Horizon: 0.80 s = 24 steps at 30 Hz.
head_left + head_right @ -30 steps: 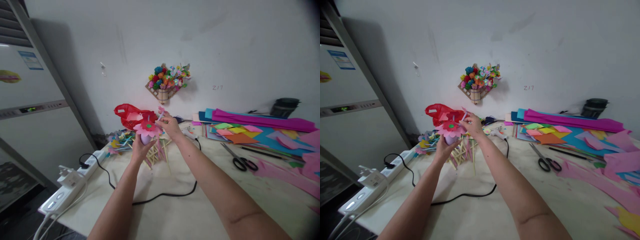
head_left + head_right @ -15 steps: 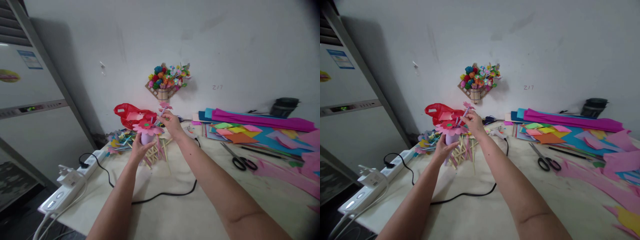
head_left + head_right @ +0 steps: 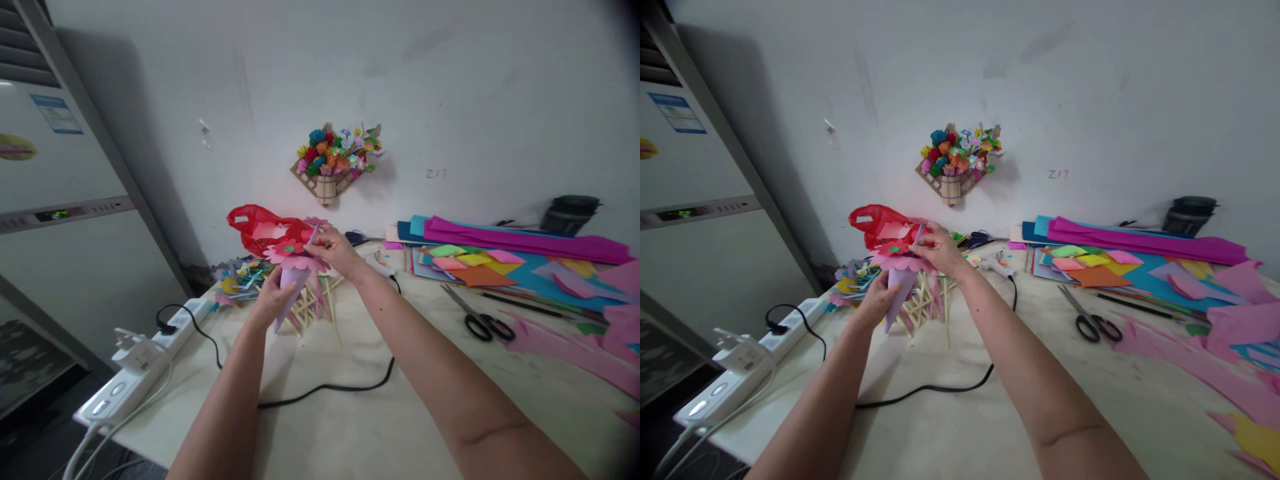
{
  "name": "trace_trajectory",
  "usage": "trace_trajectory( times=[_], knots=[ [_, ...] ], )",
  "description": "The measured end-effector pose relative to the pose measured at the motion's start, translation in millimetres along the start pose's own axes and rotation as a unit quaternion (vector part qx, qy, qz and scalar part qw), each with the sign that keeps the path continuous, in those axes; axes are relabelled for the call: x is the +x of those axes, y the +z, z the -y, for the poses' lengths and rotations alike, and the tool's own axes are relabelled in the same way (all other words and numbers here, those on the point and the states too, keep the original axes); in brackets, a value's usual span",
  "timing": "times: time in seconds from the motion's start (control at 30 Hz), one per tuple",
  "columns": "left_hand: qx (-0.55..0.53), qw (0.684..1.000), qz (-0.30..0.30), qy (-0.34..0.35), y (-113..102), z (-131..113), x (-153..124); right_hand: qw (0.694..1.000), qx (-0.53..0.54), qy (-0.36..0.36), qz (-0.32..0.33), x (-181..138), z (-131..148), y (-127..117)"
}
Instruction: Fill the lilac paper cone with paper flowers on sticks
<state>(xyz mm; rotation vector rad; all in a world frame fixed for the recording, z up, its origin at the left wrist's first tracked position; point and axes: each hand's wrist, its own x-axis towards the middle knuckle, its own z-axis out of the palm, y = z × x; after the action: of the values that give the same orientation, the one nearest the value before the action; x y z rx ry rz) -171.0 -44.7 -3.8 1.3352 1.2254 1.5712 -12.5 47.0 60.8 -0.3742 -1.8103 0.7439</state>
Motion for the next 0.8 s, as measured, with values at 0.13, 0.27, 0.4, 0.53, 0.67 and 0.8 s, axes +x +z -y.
trace_trajectory(
  times=[0.13, 0.27, 0.4, 0.53, 0.67, 0.8],
  knots=[
    [0.018, 1.000, 0.009, 0.005, -5.2, 0.1, 0.0, 1.000, 0.000, -0.022, 0.005, -2.3, 5.3, -3.0],
    [0.032, 0.999, 0.017, -0.002, -4.9, -1.9, -1.3, 0.999, -0.038, -0.033, 0.014, -2.3, 8.3, -4.3],
    [0.031, 0.999, 0.025, -0.011, -2.5, -6.2, -3.1, 0.997, -0.059, -0.040, 0.008, -0.7, 9.8, -5.5],
    [0.030, 0.999, 0.036, -0.022, -3.9, -10.1, -5.2, 0.999, -0.049, -0.022, 0.001, -0.9, 10.7, -8.8],
    [0.007, 0.998, 0.045, -0.044, -7.8, -11.8, -5.9, 0.999, -0.030, -0.022, 0.015, -1.0, 10.7, -7.4],
    [-0.014, 0.996, 0.065, -0.062, -12.8, -8.7, -4.9, 0.998, -0.030, -0.041, 0.028, 0.4, 10.3, -4.4]
  ],
)
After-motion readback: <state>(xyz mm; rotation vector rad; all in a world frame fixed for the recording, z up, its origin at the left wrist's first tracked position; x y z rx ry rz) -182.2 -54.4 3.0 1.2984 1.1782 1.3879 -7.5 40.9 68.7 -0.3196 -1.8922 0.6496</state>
